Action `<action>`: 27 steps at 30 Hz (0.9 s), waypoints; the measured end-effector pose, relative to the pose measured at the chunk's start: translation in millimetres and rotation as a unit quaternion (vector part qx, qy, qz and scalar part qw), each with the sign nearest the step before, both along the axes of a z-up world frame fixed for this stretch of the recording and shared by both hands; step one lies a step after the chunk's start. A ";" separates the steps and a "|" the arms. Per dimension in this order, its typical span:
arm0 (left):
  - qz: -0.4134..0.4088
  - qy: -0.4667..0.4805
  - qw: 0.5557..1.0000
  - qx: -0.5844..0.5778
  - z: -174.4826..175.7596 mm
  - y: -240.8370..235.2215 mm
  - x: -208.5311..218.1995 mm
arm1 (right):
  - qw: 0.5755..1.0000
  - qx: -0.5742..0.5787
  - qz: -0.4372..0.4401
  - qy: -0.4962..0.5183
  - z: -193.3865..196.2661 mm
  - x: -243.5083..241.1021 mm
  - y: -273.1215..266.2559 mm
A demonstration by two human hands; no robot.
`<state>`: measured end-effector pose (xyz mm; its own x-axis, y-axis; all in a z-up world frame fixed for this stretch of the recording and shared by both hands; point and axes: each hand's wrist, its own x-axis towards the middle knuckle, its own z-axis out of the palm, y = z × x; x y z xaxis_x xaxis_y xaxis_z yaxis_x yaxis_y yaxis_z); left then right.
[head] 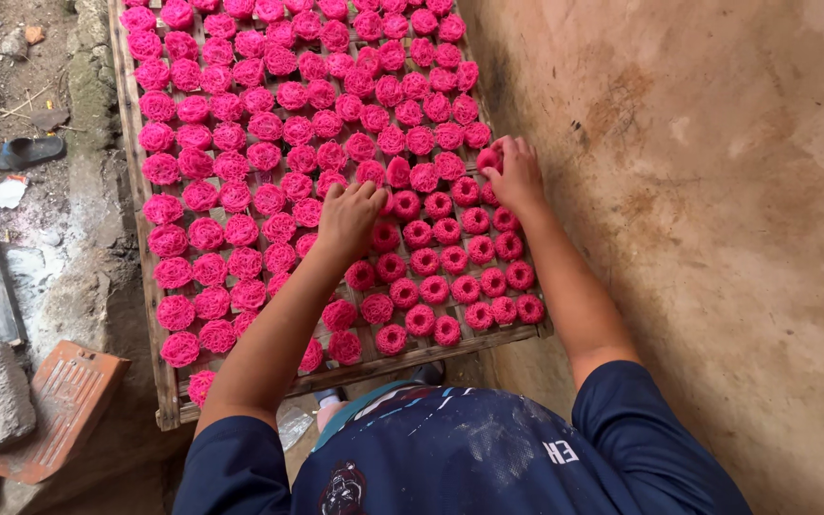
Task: The person arranges pink and yellow decorative balls on a wooden slatted tray. They repeatedly pick up and place the balls to form neat rows, then lift the tray at the end.
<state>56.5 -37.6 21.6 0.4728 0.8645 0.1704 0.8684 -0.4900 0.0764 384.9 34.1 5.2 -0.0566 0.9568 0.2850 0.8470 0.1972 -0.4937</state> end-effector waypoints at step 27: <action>0.057 -0.234 0.948 -0.206 -57.2 12.7 46.3 | 0.991 0.018 0.099 -0.084 13.0 -36.2 -57.5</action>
